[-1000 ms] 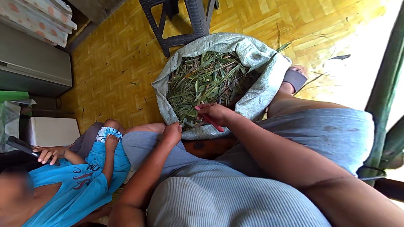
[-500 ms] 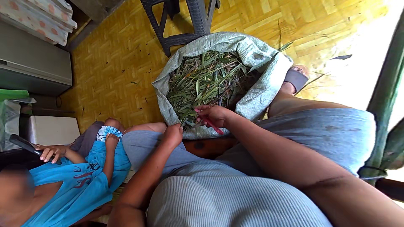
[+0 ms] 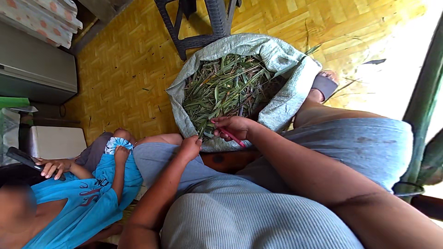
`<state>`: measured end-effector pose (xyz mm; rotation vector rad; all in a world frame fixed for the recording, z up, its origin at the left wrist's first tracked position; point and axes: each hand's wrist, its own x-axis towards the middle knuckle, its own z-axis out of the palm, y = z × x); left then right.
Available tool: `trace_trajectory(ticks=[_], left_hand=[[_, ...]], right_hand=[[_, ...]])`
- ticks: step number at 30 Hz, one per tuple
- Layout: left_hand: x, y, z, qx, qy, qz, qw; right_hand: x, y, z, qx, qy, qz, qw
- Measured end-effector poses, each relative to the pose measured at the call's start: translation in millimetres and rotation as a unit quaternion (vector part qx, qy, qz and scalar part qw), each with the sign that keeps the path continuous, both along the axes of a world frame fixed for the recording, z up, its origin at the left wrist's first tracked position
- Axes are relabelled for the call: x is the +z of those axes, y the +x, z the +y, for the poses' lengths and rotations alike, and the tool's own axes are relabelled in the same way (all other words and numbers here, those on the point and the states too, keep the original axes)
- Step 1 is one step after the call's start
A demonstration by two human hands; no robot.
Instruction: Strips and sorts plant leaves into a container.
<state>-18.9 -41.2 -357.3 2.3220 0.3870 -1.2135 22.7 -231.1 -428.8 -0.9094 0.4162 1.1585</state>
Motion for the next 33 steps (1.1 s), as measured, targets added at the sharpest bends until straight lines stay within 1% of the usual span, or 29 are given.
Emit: trace_trajectory(ticks=[3,6,8,12,17,22,30,33], left_hand=[[4,0,-1,0.031,-0.015,0.007,0.999],[4,-1,-1,0.047,-0.027,0.016,0.998],[5,-2,-1,0.058,-0.032,0.018,0.998],[4,-3,0,0.053,-0.035,0.018,0.998],[7,-5,-2,0.051,-0.034,0.019,0.998],[7,-6,-4,0.044,-0.034,0.026,0.998],[11,-5,2,0.035,-0.025,0.026,0.999],[12,-5,10,0.048,-0.021,0.034,0.998]], right_hand=[[-1,1,-1,-0.001,0.012,-0.011,1.000],[-9,1,1,-0.054,-0.033,0.004,0.998],[-14,1,2,-0.072,-0.046,0.004,0.996],[-18,-1,2,-0.068,-0.041,0.000,0.997],[-18,-3,5,-0.069,-0.075,-0.024,0.994],[-19,-4,8,-0.072,-0.081,-0.027,0.994],[-20,0,4,-0.098,-0.114,-0.032,0.988],[-27,7,-3,-0.142,-0.149,-0.048,0.977]])
